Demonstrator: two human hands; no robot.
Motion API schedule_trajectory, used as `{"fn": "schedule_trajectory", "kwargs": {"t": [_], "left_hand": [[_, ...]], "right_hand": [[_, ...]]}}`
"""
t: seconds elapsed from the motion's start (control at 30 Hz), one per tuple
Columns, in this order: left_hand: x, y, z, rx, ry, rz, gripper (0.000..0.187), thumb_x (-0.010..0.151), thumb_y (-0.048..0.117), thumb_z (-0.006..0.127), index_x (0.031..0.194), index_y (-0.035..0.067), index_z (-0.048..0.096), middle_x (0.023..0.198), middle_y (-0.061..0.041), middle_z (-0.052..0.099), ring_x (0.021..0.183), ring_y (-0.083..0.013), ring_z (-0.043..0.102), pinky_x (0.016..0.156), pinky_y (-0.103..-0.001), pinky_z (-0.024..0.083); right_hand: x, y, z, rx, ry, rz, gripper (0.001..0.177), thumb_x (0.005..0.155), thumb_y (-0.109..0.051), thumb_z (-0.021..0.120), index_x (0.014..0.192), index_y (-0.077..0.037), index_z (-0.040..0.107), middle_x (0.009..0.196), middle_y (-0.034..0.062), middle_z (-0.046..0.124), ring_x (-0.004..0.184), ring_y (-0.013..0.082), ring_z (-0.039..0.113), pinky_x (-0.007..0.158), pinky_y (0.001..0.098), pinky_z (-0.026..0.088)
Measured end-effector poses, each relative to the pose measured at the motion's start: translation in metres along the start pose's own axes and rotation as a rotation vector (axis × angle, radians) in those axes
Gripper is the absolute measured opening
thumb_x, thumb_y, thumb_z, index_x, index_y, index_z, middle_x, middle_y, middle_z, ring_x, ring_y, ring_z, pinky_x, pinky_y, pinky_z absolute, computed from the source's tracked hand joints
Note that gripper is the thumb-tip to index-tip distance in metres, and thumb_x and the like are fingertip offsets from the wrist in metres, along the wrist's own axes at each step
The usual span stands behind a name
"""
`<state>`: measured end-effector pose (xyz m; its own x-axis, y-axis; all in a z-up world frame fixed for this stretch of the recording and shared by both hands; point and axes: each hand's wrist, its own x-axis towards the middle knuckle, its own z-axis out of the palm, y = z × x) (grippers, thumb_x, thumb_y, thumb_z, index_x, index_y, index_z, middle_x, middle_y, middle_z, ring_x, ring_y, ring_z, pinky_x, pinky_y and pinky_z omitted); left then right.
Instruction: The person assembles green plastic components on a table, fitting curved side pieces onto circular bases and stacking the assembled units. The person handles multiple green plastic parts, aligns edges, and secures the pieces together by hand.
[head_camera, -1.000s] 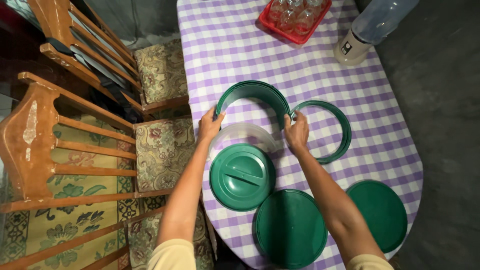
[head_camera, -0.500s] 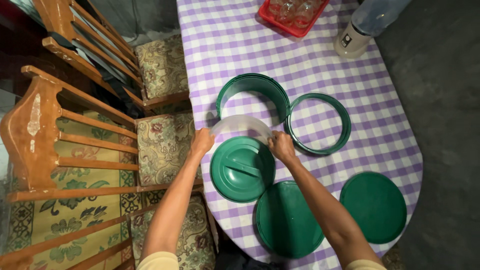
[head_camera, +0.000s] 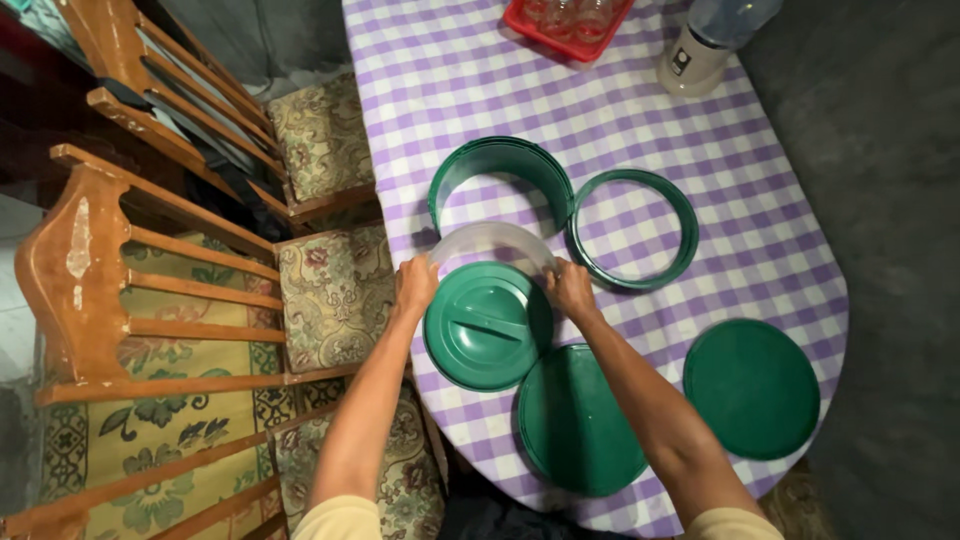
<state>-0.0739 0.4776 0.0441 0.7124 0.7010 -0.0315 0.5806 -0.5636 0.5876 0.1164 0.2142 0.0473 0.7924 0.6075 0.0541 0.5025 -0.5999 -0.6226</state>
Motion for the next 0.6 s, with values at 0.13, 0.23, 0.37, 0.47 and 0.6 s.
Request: {"fn": "schedule_trajectory", "kwargs": {"t": [0.13,0.23,0.37,0.47,0.6], "left_hand": [[-0.016,0.024,-0.009,0.045,0.061,0.063,0.023,0.097,0.026,0.066,0.101,0.004,0.071,0.086,-0.027,0.071,0.084,-0.0489,0.069,0.076,-0.058,0.054],[-0.033,0.050,-0.014,0.076,0.060,0.115,0.023,0.098,0.027,0.064,0.102,0.006,0.072,0.082,-0.025,0.071,0.079,-0.0480,0.069,0.073,-0.058,0.054],[-0.041,0.087,-0.009,0.034,0.075,0.179,0.025,0.096,0.029,0.064,0.106,0.009,0.074,0.078,-0.024,0.072,0.075,-0.0471,0.069,0.070,-0.058,0.053],[-0.040,0.103,0.008,0.008,0.041,0.233,0.027,0.099,0.033,0.066,0.104,0.008,0.074,0.079,-0.024,0.071,0.076,-0.0475,0.068,0.071,-0.056,0.054],[-0.029,0.109,0.030,-0.018,0.057,0.201,0.026,0.096,0.033,0.067,0.105,0.010,0.075,0.083,-0.025,0.071,0.081,-0.0474,0.069,0.073,-0.056,0.054]], "right_hand": [[-0.023,0.005,-0.012,0.079,0.046,0.037,0.023,0.093,-0.023,0.063,0.098,-0.002,0.070,0.081,0.0279,0.069,0.078,0.0481,0.068,0.072,0.0553,0.054],[-0.045,0.012,-0.030,0.081,0.071,0.089,0.024,0.093,-0.024,0.064,0.095,-0.001,0.070,0.079,0.0288,0.067,0.075,0.0480,0.067,0.069,0.0558,0.053],[-0.061,0.025,-0.061,0.046,0.164,0.058,0.024,0.094,-0.022,0.064,0.096,0.001,0.068,0.077,0.0301,0.065,0.073,0.0496,0.065,0.067,0.0572,0.050],[-0.075,0.043,-0.078,0.111,0.151,0.096,0.023,0.089,-0.020,0.062,0.100,-0.002,0.071,0.074,0.0279,0.066,0.070,0.0471,0.068,0.063,0.0556,0.052],[-0.085,0.064,-0.073,0.036,0.150,0.071,0.024,0.092,-0.021,0.065,0.093,0.003,0.069,0.074,0.0287,0.066,0.071,0.0472,0.068,0.064,0.0559,0.053]]}}
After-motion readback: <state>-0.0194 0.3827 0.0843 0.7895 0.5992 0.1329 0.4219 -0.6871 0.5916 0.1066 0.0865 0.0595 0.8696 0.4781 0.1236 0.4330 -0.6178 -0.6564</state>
